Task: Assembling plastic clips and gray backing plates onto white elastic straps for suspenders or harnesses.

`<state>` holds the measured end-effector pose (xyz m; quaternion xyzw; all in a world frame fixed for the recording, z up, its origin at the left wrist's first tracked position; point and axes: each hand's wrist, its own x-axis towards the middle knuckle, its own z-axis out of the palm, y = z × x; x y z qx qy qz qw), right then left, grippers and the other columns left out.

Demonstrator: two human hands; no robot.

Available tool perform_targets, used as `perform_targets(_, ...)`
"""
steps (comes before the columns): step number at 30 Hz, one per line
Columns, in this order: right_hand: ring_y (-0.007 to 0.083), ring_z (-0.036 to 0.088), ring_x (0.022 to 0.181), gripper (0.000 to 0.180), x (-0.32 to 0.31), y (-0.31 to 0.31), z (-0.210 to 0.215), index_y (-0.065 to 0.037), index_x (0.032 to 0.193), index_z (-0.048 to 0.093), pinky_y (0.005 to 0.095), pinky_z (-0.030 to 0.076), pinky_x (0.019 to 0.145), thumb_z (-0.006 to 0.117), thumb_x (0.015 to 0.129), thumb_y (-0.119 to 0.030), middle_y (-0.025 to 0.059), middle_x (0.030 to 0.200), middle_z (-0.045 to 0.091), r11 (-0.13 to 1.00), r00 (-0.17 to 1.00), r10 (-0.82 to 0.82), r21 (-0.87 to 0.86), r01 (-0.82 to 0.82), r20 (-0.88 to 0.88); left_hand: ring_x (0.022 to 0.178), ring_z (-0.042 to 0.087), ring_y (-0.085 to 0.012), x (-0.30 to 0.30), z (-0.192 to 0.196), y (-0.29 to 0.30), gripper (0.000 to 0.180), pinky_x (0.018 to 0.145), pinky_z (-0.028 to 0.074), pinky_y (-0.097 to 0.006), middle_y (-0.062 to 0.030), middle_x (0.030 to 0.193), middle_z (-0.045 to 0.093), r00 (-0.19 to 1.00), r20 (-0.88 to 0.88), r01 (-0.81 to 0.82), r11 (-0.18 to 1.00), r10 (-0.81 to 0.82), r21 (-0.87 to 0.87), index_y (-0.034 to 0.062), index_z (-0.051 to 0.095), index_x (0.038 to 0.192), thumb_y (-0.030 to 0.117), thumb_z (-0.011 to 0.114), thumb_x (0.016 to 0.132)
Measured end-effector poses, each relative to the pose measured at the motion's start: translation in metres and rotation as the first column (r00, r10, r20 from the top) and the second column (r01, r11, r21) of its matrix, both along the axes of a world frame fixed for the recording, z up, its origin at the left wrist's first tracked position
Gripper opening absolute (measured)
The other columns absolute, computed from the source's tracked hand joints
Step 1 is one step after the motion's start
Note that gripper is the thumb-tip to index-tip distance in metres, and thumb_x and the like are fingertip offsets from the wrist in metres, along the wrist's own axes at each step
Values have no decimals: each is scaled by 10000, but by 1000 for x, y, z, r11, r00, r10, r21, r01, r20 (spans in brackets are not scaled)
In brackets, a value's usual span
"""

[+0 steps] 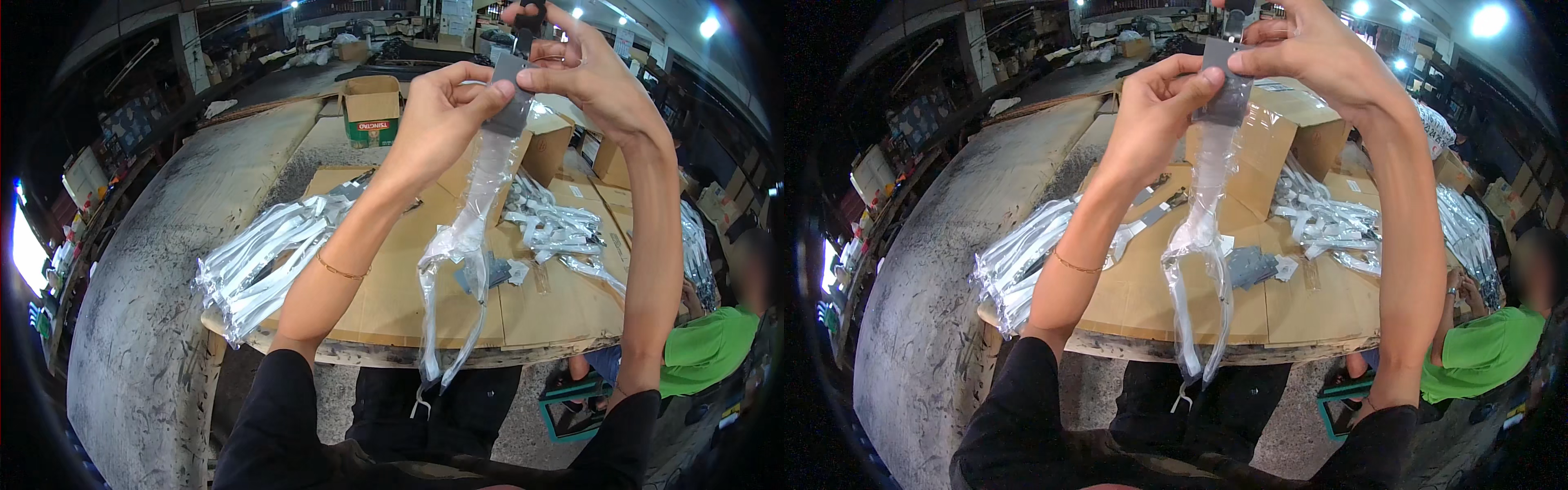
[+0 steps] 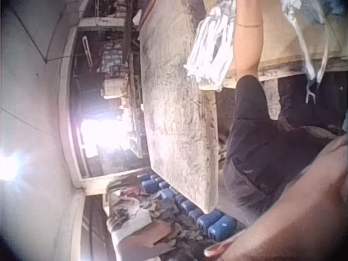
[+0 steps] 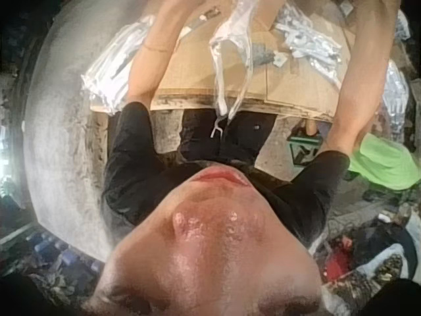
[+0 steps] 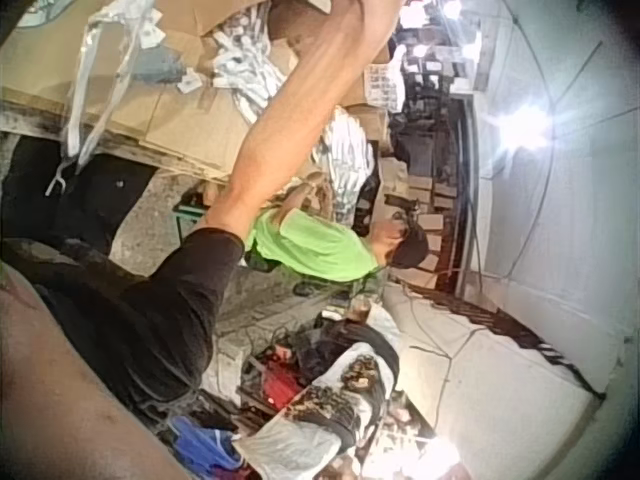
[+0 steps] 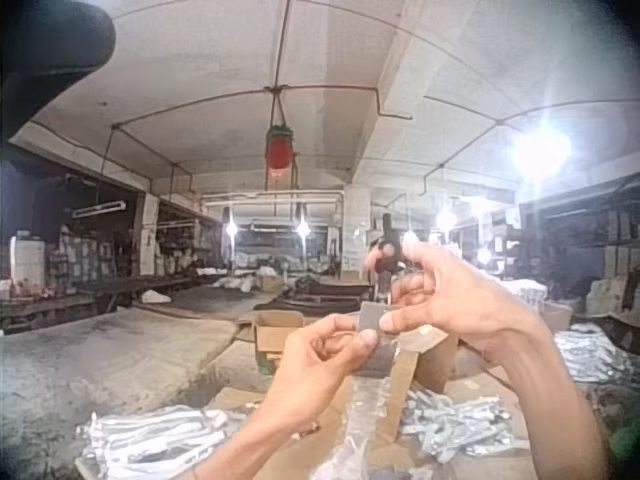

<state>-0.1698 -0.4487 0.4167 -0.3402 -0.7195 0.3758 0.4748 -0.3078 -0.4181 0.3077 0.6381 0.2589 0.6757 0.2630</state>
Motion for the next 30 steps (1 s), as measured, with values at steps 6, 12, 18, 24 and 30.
perform_targets(6, 100, 597, 870, 465, 40, 72, -14, -69, 1187, 564, 235, 474, 778, 737, 762, -143, 34, 959, 621, 859, 845, 374, 200, -470, 381, 672, 557, -24, 8, 10, 1, 177, 565, 406, -178, -45, 758, 679, 984, -80, -153, 986, 157, 60, -20, 627, 944, 108, 690, 841)
perform_targets(12, 93, 606, 832, 375, 43, 75, -16, -68, 1139, 585, 230, 501, 734, 702, 817, -219, 42, 951, 631, 915, 933, 208, 277, -292, 295, 615, 523, -7, 7, 9, -3, 161, 503, 352, -157, -29, 721, 668, 964, -52, -259, 965, 262, 46, 7, 579, 885, 81, 706, 821)
perform_targets(18, 75, 510, 714, 544, 29, 44, -3, -28, 1238, 467, 217, 457, 630, 648, 729, 40, 35, 875, 548, 919, 901, 150, 279, -279, 407, 635, 526, -6, 6, 6, -4, 210, 512, 354, -152, -39, 727, 665, 979, 7, -202, 979, 202, 25, 7, 548, 951, 65, 702, 820)
perform_targets(24, 78, 522, 719, 692, 30, 39, 2, -41, 1356, 335, 216, 457, 639, 623, 728, 5, 48, 894, 551, 829, 868, 172, 408, -383, 466, 697, 585, -44, 6, 7, -6, 245, 579, 431, -170, -75, 772, 683, 981, -30, -190, 982, 191, 23, -18, 524, 1011, 32, 680, 829)
perform_targets(30, 80, 531, 699, 521, 31, 29, 9, -15, 1211, 485, 218, 450, 620, 622, 709, 13, 54, 885, 574, 882, 865, 184, 311, -355, 466, 767, 615, -76, 7, -16, -11, 352, 640, 468, -205, -102, 847, 683, 997, 73, -25, 999, 21, 44, -26, 472, 1135, 88, 658, 859)
